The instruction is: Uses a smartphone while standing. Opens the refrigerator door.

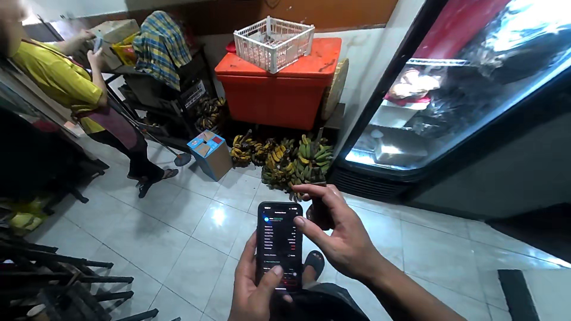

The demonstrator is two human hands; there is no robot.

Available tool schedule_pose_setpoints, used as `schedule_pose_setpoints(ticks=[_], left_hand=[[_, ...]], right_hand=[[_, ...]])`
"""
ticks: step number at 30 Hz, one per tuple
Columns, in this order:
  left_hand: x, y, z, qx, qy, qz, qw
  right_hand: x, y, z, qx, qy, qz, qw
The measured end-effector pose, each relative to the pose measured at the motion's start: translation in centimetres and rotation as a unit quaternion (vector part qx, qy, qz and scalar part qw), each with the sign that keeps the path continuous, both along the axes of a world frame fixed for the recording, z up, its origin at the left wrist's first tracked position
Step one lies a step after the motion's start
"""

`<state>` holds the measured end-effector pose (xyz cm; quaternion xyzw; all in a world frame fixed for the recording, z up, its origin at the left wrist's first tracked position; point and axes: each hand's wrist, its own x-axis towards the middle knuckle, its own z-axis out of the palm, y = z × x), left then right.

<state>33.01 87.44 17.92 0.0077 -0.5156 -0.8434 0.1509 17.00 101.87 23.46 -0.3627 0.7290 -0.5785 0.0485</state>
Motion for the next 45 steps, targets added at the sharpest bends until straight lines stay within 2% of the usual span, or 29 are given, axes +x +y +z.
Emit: schedule_pose_setpoints(ticks=[6,14,26,30,36,39,45], left_hand=[[0.0,0.0,0.1,0.005,-0.004,-0.005,1.000],[0.2,-0.2,-0.3,0.008,-0.002,-0.004,1.000],[0.8,-0.4,-0.2,0.061,-0.020,0.013,0.998],[0.9,-0.5,-0.3,0.072,-0.014,0.011,0.997],[0.8,-0.4,-0.1,0.071,-0.013,0.015,0.997],[0.8,-0.3,-0.2,0.067,-0.007,0.010,0.998],[0.8,-0.2,0.0,0.061,-0.013,0.021,0.998]], right_hand=[[0.0,-0.2,-0.2,0.011,0.003,-0.021,1.000],[0.2,0.4,-0.7,-0.015,-0.011,0.002,1.000],[0.7,1.9,-2.3,-0.032,-0.086,-0.002,0.996],[1.0,2.5,-2.1,-0.041,-0.054,-0.028,0.997],[1.4,3.0,-0.6,-0.108,0.049,-0.026,0.993],[1.5,3.0,-0.8,-0.076,0.075,-0.036,0.994],[1.9,2.6,-1.7,-0.028,0.047,-0.035,0.998]])
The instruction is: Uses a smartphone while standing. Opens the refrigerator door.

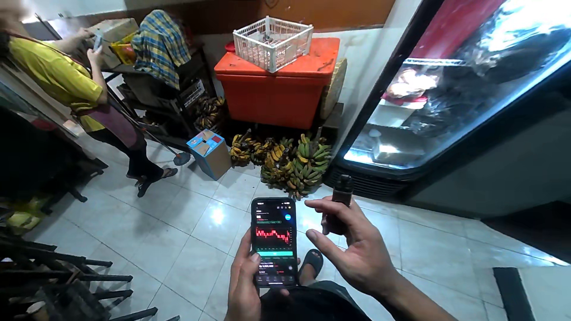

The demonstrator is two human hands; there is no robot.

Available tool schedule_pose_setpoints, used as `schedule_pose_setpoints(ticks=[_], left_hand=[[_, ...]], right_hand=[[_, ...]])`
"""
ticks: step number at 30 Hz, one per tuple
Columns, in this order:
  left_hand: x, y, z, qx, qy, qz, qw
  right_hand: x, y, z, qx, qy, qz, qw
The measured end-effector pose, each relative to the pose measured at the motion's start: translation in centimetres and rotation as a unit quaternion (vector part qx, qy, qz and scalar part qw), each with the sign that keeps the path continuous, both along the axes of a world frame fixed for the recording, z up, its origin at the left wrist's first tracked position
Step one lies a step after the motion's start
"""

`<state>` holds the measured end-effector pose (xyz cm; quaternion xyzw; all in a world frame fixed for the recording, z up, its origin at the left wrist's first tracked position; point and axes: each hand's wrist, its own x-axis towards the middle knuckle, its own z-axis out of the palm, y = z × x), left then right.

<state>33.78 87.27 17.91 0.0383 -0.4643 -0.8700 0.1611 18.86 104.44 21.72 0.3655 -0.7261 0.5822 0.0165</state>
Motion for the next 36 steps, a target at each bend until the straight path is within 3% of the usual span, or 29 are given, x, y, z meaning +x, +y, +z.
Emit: schedule_pose_setpoints(ticks=[36], left_hand=[[-0.3,-0.1,-0.1,-0.068,-0.004,0.015,0.998]], right_hand=[[0.5,-2.1,-0.8,0.062,0.016,-0.013,0.998]])
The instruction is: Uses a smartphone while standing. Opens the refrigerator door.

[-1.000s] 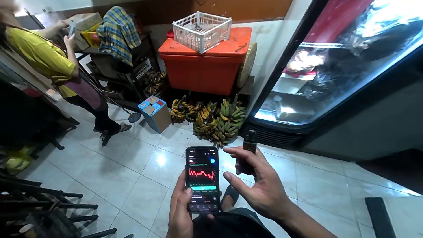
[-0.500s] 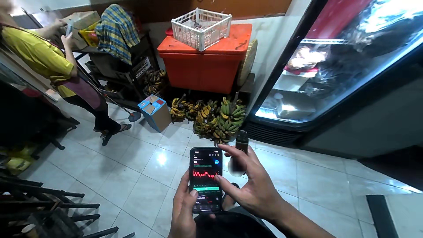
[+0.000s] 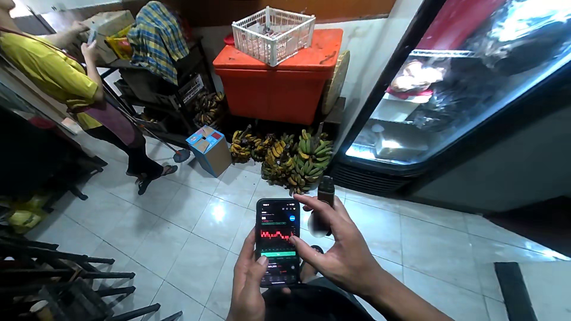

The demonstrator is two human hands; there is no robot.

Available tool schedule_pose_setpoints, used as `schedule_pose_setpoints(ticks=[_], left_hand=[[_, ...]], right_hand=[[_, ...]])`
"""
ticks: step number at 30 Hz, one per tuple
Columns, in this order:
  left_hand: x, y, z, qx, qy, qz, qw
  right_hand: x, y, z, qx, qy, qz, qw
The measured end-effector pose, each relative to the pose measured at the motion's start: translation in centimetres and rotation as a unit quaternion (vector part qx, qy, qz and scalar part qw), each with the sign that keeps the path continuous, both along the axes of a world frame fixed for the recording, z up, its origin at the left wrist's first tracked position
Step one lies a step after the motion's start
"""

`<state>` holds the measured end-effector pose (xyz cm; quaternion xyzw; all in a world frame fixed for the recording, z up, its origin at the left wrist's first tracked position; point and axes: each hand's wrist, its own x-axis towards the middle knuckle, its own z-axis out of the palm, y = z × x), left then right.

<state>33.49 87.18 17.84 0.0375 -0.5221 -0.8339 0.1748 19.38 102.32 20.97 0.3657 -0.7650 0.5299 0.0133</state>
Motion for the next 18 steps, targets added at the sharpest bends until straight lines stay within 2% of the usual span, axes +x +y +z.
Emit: schedule_pose_setpoints(ticks=[18], left_hand=[[0.05,0.31,0.16,0.014,-0.025,0.027,0.999]], right_hand=[[-0.43,0.16,-0.06,-0.007,-0.025,0.037,0.999]])
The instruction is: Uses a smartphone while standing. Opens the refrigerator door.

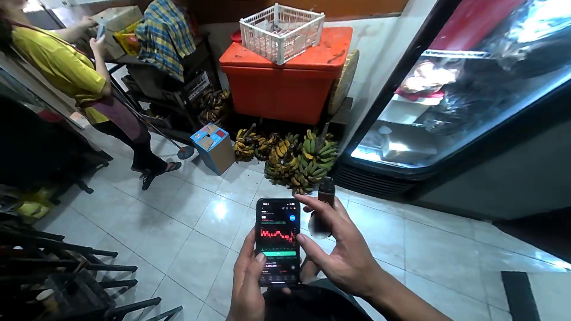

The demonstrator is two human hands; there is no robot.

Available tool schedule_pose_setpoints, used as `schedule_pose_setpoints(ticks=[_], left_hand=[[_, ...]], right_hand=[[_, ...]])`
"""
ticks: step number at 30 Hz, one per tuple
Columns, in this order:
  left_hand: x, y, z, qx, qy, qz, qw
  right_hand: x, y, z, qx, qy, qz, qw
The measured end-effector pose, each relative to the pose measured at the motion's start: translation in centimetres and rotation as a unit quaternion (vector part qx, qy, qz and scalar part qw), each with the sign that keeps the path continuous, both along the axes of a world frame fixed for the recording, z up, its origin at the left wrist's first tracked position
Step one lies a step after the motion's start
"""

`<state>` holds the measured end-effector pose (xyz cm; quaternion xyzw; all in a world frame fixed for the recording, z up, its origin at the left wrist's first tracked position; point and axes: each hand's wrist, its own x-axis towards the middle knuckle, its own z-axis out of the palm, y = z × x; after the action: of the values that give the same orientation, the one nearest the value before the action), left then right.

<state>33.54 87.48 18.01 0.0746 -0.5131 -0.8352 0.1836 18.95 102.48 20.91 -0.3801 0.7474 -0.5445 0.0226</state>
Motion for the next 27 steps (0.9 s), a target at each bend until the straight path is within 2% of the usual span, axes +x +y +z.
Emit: schedule_pose_setpoints(ticks=[17,27], left_hand=[[-0.1,1.3,-0.7,-0.012,-0.008,-0.004,1.000],[0.4,2.4,-0.6,-0.002,-0.002,-0.019,1.000]], right_hand=[[1.2,2.9,-0.9,0.062,0.018,0.088,0.994],[2.5,4.6,-0.8,0.071,0.031,0.076,0.994]])
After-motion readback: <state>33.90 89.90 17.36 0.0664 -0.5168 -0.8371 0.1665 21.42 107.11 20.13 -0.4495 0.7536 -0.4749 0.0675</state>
